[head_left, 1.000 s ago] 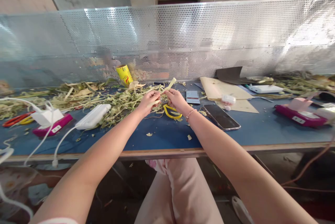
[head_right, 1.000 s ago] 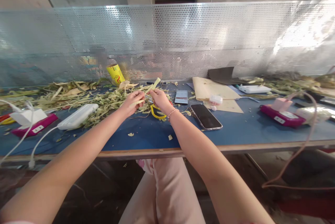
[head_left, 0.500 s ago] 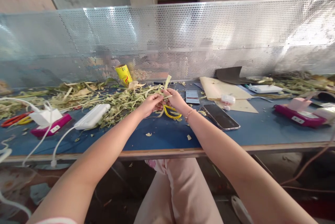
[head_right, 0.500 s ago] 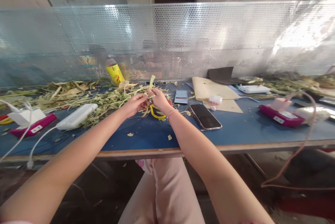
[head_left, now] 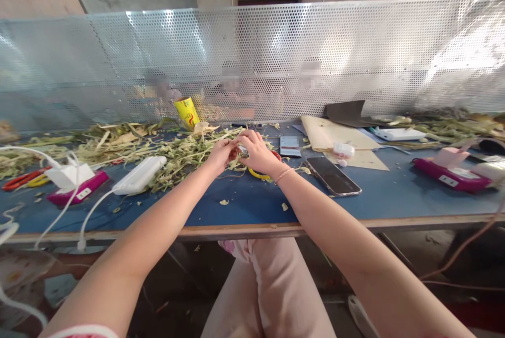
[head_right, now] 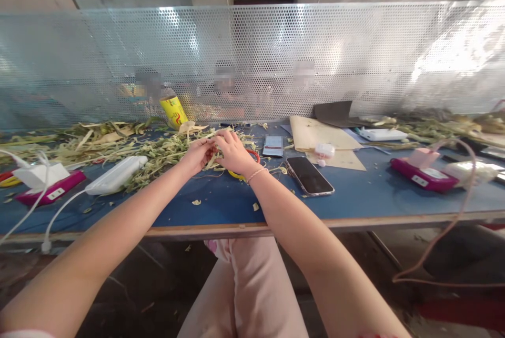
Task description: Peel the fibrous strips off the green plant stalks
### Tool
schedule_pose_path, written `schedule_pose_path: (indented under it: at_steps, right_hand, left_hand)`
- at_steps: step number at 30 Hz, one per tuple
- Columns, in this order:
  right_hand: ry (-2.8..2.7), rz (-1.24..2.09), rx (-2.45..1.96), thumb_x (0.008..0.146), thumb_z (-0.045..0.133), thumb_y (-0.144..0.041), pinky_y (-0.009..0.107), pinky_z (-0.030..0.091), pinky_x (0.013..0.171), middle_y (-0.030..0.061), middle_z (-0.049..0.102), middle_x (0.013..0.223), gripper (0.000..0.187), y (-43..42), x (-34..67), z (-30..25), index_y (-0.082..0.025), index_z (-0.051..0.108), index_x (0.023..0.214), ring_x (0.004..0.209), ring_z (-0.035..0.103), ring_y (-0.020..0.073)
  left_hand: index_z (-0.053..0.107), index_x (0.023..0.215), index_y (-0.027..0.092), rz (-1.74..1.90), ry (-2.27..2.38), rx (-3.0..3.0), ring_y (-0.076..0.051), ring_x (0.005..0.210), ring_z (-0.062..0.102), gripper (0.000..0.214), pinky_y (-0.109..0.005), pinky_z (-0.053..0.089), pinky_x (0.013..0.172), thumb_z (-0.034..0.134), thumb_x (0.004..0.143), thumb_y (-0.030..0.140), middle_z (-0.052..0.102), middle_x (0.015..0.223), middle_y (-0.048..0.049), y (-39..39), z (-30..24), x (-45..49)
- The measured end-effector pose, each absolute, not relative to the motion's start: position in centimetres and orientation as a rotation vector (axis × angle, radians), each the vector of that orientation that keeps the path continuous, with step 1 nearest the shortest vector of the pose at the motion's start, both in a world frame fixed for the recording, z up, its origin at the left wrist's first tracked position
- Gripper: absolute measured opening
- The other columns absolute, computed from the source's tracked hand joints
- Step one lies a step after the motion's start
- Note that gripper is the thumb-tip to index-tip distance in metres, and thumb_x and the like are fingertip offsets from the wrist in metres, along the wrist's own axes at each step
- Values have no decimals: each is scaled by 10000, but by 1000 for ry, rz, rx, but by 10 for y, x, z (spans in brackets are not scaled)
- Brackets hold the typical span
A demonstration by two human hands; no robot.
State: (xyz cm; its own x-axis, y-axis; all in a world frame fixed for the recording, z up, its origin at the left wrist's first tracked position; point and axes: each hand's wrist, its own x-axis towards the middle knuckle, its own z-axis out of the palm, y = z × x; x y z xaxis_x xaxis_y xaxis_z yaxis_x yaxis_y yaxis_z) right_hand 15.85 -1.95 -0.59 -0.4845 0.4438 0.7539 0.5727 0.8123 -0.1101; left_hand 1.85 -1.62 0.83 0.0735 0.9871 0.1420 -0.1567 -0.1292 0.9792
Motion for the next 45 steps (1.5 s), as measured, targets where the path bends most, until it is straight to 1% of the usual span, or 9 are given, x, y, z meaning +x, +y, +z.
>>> schedule_pose_path:
  at_steps: [5, 9, 13, 18, 26, 31, 37, 41, 45]
  right_hand:
    - [-2098, -138, -728, 756, 480, -184, 418, 360, 917, 124, 477, 1015, 183, -21, 155, -5, -167, 477, 939, 1022, 427, 231]
    - [-1947, 60, -786, 830, 412, -220, 338, 420, 791, 91, 502, 904, 61, -17, 155, -3, -183, 460, 828, 840, 479, 174]
    - [-1844, 207, -865, 800, 440, -225, 286, 402, 732, 33, 522, 755, 95, -14, 156, -1, -193, 453, 711, 738, 479, 146]
    - [-1723, 466, -920, 767, 460, -252, 245, 386, 651, -23, 504, 630, 87, -14, 157, -1, -191, 478, 708, 611, 457, 108]
    - [-1590, 682, -919, 741, 491, -295, 232, 387, 562, -27, 534, 652, 105, -13, 156, 0, -189, 491, 735, 534, 474, 89]
    - [-1552, 672, -995, 759, 482, -357, 249, 394, 646, 6, 583, 717, 205, -11, 159, 1, -170, 563, 785, 678, 509, 121]
    - [-1522, 1361, -907, 832, 391, -474, 245, 386, 656, 15, 589, 647, 375, -13, 157, -2, -165, 600, 792, 682, 557, 119]
    - [-1366, 1492, -828, 801, 494, -439, 206, 356, 530, -42, 468, 501, 303, -15, 156, 0, -159, 549, 698, 470, 441, 60]
    - [-1423, 1325, -885, 747, 576, -271, 185, 253, 410, -78, 358, 423, 173, -15, 159, 3, -154, 529, 629, 374, 329, 35]
  left_hand:
    - [476, 540, 136, 1320, 956, 1244, -32, 404, 431, 250, -154, 317, 407, 672, 667, 225, 485, 460, 36, -19, 7, 22]
    - [486, 554, 138, 1319, 961, 1275, -27, 382, 371, 271, -162, 260, 386, 684, 663, 287, 440, 441, 47, -20, 10, 21]
    - [521, 607, 139, 1283, 974, 1373, -44, 411, 408, 240, -178, 289, 405, 623, 719, 325, 543, 528, 2, -20, 9, 19]
    - [523, 652, 150, 1241, 992, 1526, -62, 415, 423, 136, -198, 330, 431, 557, 752, 237, 573, 573, -9, -22, 8, 21]
    - [540, 625, 155, 1245, 968, 1738, -74, 431, 424, 127, -207, 330, 447, 599, 717, 219, 498, 505, 14, -28, 13, 21]
    - [534, 639, 155, 1326, 959, 1652, -63, 428, 422, 123, -201, 320, 436, 591, 709, 239, 544, 553, 9, -22, 11, 17]
    - [500, 619, 158, 1392, 948, 1485, -52, 408, 407, 166, -191, 292, 414, 600, 680, 276, 509, 527, 31, -16, 9, 13]
    - [480, 611, 160, 1404, 973, 1467, -49, 389, 385, 174, -193, 266, 403, 591, 675, 278, 483, 501, 42, -15, 9, 13]
    - [425, 564, 170, 1372, 1012, 1547, -53, 376, 360, 224, -200, 275, 410, 582, 671, 288, 417, 440, 60, -14, 8, 12]
